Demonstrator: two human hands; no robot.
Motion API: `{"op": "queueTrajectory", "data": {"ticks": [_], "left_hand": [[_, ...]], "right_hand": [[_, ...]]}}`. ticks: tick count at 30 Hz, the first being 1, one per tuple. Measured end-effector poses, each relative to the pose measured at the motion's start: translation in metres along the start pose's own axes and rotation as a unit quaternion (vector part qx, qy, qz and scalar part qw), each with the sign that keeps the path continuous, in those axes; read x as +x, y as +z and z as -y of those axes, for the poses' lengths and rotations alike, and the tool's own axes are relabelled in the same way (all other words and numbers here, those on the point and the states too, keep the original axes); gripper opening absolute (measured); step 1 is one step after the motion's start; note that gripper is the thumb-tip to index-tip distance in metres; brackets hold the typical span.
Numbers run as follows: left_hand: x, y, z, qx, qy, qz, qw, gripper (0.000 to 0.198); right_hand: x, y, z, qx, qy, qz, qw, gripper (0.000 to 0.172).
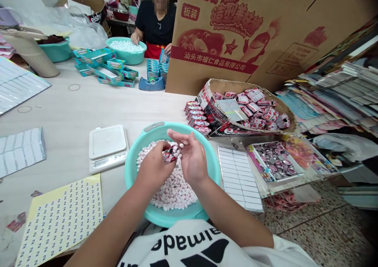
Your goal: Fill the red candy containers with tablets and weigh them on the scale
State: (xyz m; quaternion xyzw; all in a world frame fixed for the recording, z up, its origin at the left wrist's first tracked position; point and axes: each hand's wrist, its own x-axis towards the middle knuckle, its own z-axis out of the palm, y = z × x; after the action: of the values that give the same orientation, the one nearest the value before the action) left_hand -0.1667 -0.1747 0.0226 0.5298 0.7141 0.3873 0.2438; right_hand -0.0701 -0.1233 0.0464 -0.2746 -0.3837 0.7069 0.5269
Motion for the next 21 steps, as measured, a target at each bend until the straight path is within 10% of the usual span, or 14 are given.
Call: {"op": "queueTrajectory", "data": {"ticks": [7, 10, 14, 21], "left_hand": [[0.002, 0.002, 0.01, -0.009, 0.083, 0.001, 0.996, 0.057], [0.001, 0.002, 0.012, 0.008, 0.077, -0.014, 0.997, 0.057], [0.002, 0.001, 0.011, 0.021, 0.06, -0.018, 0.998, 0.04], [0.0, 0.0, 0.01, 0.122, -0.022, 0.045, 0.991, 0.015]], "right_hand": [[0.007, -0.03, 0.013, -0.247, -0.041, 0.043, 0.967, 0.033], [0.015, -0.058, 0.023, -0.479, -0.063, 0.049, 0.874, 0.03], [0.015, -0.073, 0.052, -0.642, -0.033, 0.231, 0.73, 0.034], [0.008, -0.049, 0.093, -0.703, -0.088, 0.314, 0.633, 0.044]]}}
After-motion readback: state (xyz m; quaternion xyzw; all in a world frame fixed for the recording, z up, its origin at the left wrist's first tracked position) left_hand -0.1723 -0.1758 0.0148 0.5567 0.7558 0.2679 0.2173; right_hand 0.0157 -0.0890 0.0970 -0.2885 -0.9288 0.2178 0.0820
